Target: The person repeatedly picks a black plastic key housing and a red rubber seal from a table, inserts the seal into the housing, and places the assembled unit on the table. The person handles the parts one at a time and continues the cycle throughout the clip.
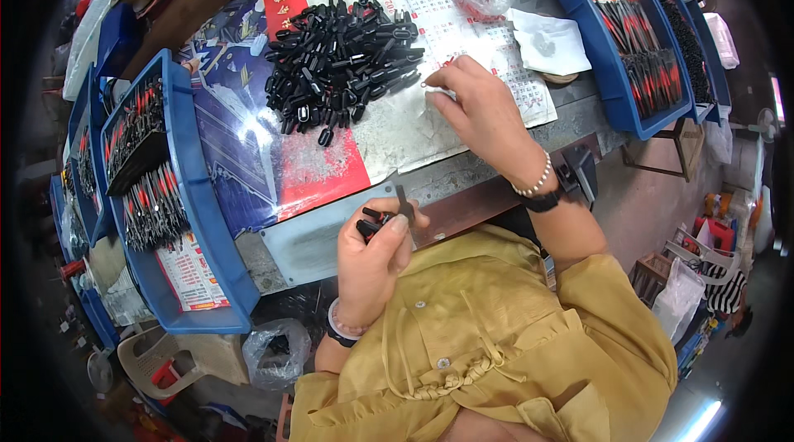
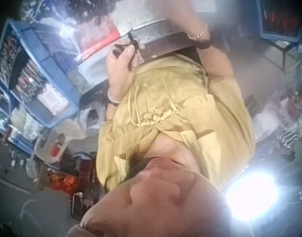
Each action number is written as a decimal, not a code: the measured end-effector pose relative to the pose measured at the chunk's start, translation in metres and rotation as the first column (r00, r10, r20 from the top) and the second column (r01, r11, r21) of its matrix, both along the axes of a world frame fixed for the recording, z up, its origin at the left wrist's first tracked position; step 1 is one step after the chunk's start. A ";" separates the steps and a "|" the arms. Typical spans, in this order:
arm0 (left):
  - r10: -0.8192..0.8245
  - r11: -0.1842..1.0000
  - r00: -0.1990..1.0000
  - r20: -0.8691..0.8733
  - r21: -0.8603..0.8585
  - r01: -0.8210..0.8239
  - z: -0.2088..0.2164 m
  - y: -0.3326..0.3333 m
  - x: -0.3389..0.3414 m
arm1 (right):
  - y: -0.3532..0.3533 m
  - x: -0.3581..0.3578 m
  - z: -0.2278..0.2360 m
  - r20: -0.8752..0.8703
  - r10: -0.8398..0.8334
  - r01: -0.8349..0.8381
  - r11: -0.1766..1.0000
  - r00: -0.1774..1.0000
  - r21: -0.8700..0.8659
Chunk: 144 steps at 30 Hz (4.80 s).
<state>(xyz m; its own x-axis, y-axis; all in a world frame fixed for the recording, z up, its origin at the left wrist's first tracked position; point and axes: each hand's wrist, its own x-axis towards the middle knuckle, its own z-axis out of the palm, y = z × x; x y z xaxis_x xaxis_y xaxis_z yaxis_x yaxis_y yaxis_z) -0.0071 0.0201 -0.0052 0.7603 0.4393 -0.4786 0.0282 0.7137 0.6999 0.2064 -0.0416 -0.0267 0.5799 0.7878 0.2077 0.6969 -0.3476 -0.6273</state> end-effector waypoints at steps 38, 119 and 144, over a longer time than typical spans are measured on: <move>-0.118 0.967 0.983 -0.143 0.209 0.146 0.010 0.004 -0.011 | -0.026 -0.065 0.031 -0.950 0.151 -0.005 0.988 0.273 0.156; 0.883 0.410 0.464 -0.069 -0.367 -0.835 0.003 -0.029 -0.282 | 0.086 -0.271 0.031 -0.595 0.804 -0.930 0.221 0.004 0.293; 0.664 0.747 0.747 0.005 0.038 -0.664 0.030 -0.027 -0.242 | 0.046 -0.200 0.038 -0.830 0.557 -0.847 0.435 -0.012 0.304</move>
<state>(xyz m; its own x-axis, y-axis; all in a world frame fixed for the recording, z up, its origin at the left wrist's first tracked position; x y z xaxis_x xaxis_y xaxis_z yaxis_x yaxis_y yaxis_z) -0.2487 -0.0067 0.0244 0.2662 0.8481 -0.4580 -0.4379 0.5297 0.7263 0.0059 0.0047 0.0109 -0.5646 0.8126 -0.1449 -0.0469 -0.2068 -0.9773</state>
